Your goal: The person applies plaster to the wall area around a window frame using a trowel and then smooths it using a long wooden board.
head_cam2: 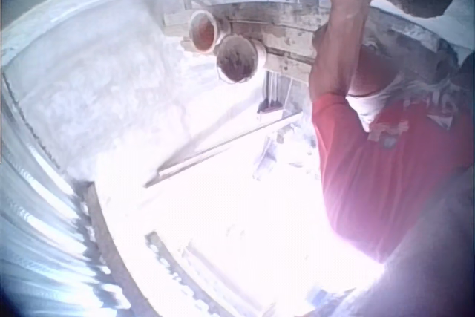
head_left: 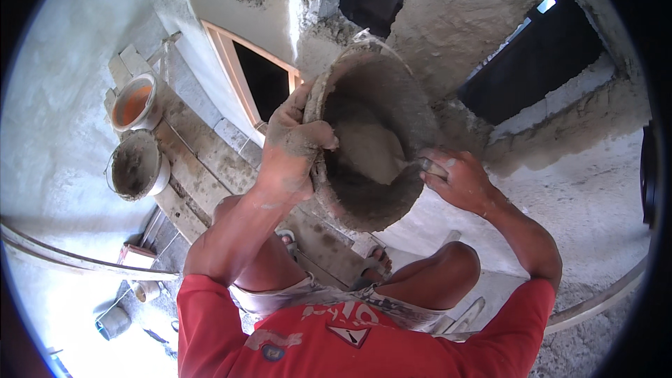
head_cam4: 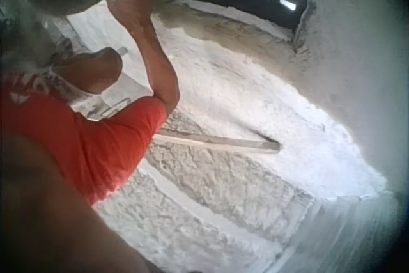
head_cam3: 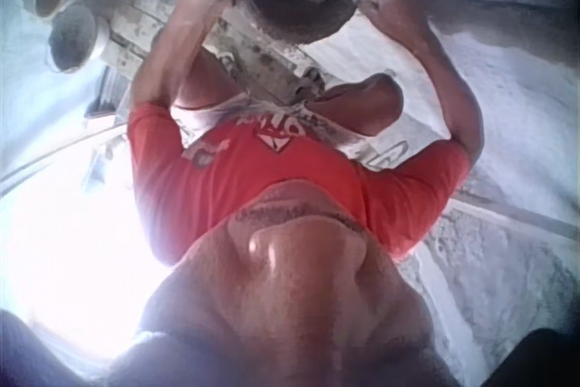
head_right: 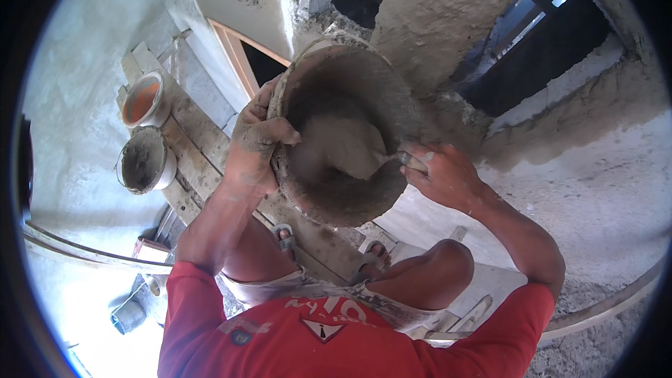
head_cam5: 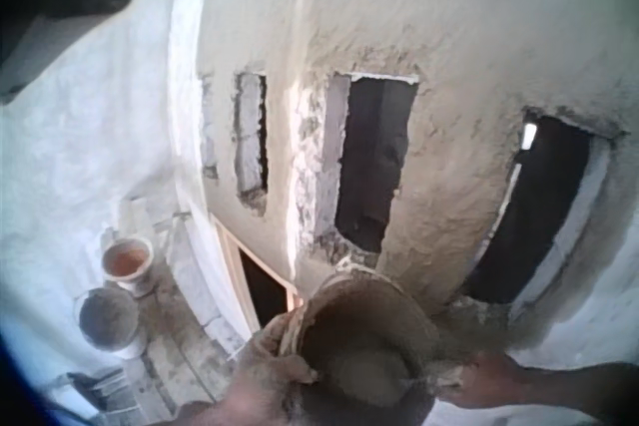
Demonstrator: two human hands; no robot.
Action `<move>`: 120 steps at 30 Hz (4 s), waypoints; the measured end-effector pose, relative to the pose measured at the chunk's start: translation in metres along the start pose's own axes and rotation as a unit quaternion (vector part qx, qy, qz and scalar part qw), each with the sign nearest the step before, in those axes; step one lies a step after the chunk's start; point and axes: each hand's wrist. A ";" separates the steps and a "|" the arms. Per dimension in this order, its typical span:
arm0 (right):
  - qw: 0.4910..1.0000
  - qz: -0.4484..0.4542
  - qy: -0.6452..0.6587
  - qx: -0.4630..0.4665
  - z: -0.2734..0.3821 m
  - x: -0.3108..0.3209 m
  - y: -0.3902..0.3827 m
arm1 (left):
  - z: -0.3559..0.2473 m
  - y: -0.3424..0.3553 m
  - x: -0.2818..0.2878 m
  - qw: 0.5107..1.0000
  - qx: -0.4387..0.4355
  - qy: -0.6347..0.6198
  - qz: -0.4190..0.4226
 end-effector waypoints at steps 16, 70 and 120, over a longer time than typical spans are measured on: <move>0.996 -0.063 -0.018 0.065 0.094 0.190 -0.015 | -0.009 0.005 0.022 0.996 -0.024 0.059 -0.062; 0.993 -0.096 -0.072 0.012 0.085 0.193 -0.028 | 0.001 -0.001 0.008 0.998 0.003 0.033 -0.060; 0.999 0.012 -0.046 -0.009 0.026 0.041 0.020 | -0.007 0.000 0.017 0.996 -0.039 0.042 -0.075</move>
Point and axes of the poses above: each hand's wrist, its own y-axis towards the middle knuckle, its own x-axis out of the back of the hand, z = x × y, and after that the axes turned 6 degrees about y, right-handed
